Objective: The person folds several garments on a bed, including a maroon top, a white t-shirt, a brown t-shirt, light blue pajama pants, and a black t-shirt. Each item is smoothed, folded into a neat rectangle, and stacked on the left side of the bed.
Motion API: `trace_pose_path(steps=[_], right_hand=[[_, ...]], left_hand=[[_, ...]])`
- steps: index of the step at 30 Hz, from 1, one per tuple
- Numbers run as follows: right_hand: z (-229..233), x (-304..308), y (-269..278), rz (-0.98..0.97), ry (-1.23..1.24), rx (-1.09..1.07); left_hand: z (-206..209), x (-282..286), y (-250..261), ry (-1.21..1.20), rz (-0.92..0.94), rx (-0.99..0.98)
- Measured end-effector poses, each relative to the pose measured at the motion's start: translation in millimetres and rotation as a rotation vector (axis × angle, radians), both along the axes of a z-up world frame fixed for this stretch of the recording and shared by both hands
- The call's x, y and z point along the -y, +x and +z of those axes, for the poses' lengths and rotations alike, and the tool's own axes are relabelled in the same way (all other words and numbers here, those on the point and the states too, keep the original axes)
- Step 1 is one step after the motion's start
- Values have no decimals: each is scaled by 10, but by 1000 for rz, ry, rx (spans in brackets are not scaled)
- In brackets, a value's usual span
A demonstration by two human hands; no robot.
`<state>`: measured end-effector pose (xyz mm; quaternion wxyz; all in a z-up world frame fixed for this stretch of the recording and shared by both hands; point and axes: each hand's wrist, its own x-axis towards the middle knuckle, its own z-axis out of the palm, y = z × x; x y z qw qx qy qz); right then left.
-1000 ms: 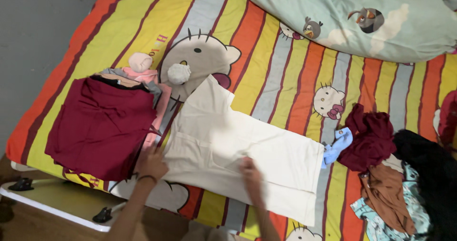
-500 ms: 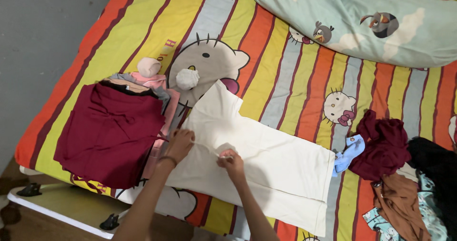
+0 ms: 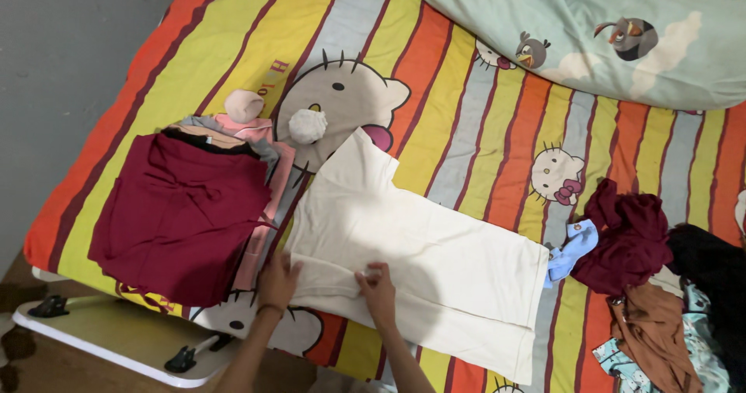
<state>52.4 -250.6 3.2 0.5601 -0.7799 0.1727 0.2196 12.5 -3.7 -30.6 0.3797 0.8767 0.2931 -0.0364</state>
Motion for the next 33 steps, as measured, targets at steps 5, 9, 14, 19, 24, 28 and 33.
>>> trace_pose_path(steps=[5,9,14,19,24,28,33], right_hand=[[-109,-64,34,-43,65,83],[-469,79,44,-145,131,98],[-906,1251,617,-386,-111,302],[-805,3084,1388,60,-827,570],[-545,3920,1852,512,-1164,210],[-312,3956,1769,470,-1110,373],[212,3793,1402,398,-972,536]], left_hand=[[-402,-60,247,-156,138,176],[-383,-164,290,-122,123,103],[-371,-297,627,160,-86,222],[-768,-312,1732,385,-412,518],[-1082,-129,2886,245,-194,38],[-1038,-36,3336,-27,-287,218],[-545,59,3371,-164,-396,365]])
